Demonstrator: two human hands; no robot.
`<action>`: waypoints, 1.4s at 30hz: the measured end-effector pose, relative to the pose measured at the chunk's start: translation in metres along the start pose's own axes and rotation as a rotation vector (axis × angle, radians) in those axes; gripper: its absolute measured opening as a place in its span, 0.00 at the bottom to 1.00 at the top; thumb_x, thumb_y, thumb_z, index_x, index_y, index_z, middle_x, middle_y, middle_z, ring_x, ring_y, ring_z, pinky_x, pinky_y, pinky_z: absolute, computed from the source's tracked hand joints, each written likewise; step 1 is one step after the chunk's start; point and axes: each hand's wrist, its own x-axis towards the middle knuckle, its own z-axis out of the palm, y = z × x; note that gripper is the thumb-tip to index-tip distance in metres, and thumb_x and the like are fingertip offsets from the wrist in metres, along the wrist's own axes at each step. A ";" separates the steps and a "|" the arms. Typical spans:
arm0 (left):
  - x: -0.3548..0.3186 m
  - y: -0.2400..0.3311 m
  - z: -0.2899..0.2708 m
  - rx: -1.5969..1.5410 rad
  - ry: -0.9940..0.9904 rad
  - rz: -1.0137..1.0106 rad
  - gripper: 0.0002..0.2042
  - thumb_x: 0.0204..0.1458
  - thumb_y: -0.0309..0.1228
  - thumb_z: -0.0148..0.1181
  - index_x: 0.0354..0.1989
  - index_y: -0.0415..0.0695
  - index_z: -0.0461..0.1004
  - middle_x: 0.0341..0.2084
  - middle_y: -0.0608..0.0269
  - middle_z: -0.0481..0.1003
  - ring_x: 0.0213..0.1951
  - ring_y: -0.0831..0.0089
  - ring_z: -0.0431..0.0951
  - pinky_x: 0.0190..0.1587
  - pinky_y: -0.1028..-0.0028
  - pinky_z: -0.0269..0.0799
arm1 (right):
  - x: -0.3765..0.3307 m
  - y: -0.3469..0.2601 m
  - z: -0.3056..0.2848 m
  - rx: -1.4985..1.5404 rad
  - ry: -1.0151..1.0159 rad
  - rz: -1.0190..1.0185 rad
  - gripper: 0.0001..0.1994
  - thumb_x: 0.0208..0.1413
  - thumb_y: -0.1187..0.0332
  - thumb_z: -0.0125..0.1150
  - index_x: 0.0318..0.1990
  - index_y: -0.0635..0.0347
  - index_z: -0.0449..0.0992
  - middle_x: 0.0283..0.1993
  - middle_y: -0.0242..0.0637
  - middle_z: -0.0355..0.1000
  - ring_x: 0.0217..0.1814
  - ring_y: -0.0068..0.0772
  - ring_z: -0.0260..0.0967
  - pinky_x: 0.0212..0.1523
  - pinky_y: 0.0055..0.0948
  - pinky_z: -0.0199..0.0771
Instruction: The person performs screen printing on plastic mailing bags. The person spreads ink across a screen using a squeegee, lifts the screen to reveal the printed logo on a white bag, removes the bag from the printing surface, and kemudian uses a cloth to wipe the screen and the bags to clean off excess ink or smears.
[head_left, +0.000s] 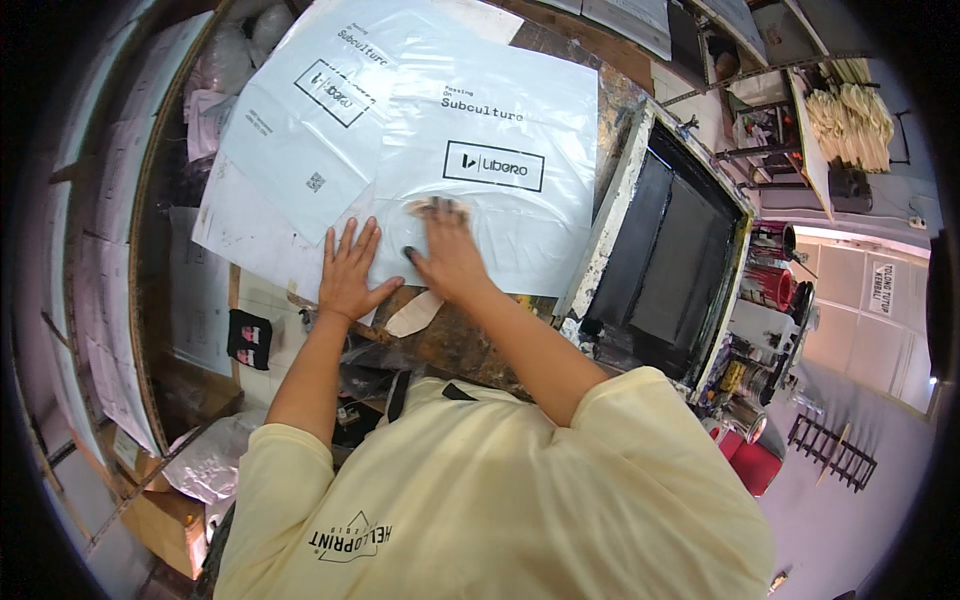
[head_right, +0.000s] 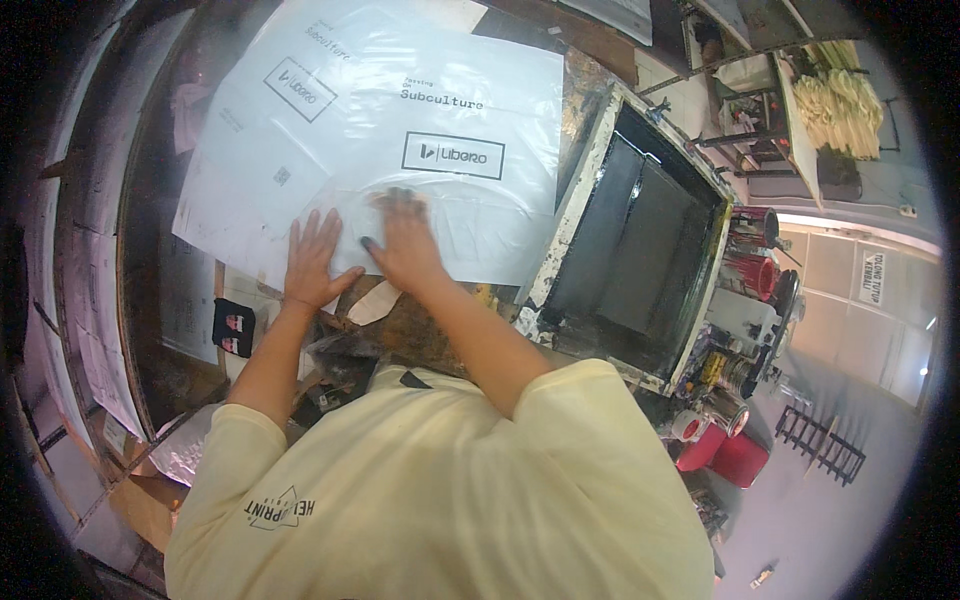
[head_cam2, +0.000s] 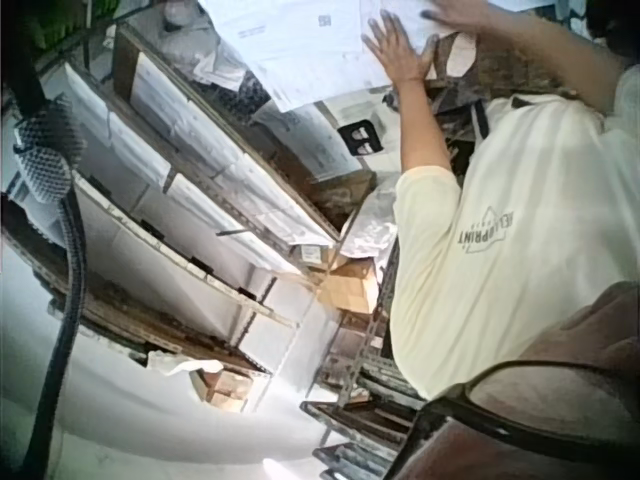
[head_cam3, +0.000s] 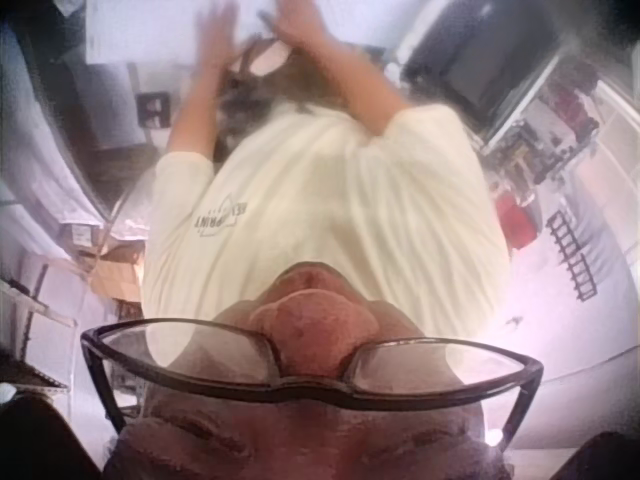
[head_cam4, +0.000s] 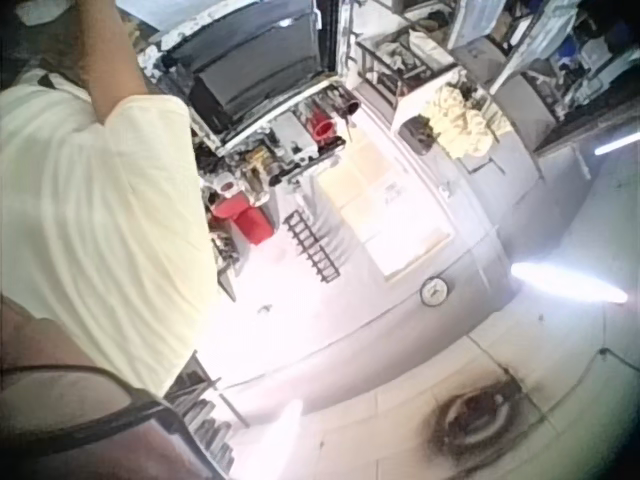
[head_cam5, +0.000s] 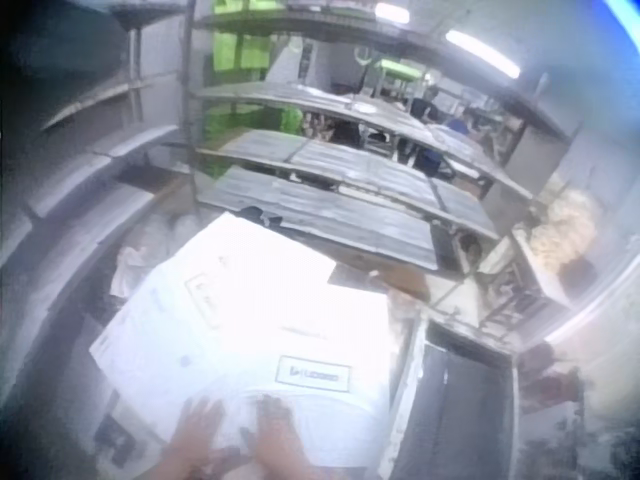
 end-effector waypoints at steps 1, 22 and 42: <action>-0.001 0.000 -0.001 -0.014 0.004 -0.005 0.46 0.54 0.64 0.57 0.74 0.42 0.60 0.77 0.62 0.54 0.78 0.56 0.46 0.78 0.47 0.31 | -0.012 0.013 -0.008 -0.048 0.030 0.090 0.42 0.68 0.47 0.48 0.73 0.79 0.50 0.79 0.67 0.43 0.83 0.66 0.37 0.80 0.56 0.36; -0.002 -0.001 0.001 0.008 0.013 0.001 0.47 0.55 0.66 0.55 0.74 0.42 0.59 0.77 0.63 0.53 0.78 0.58 0.45 0.78 0.46 0.31 | -0.085 -0.009 0.002 -0.045 -0.101 -0.052 0.41 0.65 0.50 0.54 0.72 0.78 0.52 0.79 0.67 0.42 0.83 0.65 0.36 0.80 0.58 0.35; -0.005 0.000 -0.001 -0.005 0.002 -0.012 0.48 0.53 0.67 0.55 0.75 0.43 0.59 0.77 0.64 0.52 0.79 0.59 0.44 0.79 0.47 0.30 | -0.027 0.053 -0.011 0.001 0.316 0.408 0.40 0.68 0.52 0.52 0.72 0.82 0.50 0.76 0.77 0.44 0.80 0.76 0.39 0.78 0.61 0.35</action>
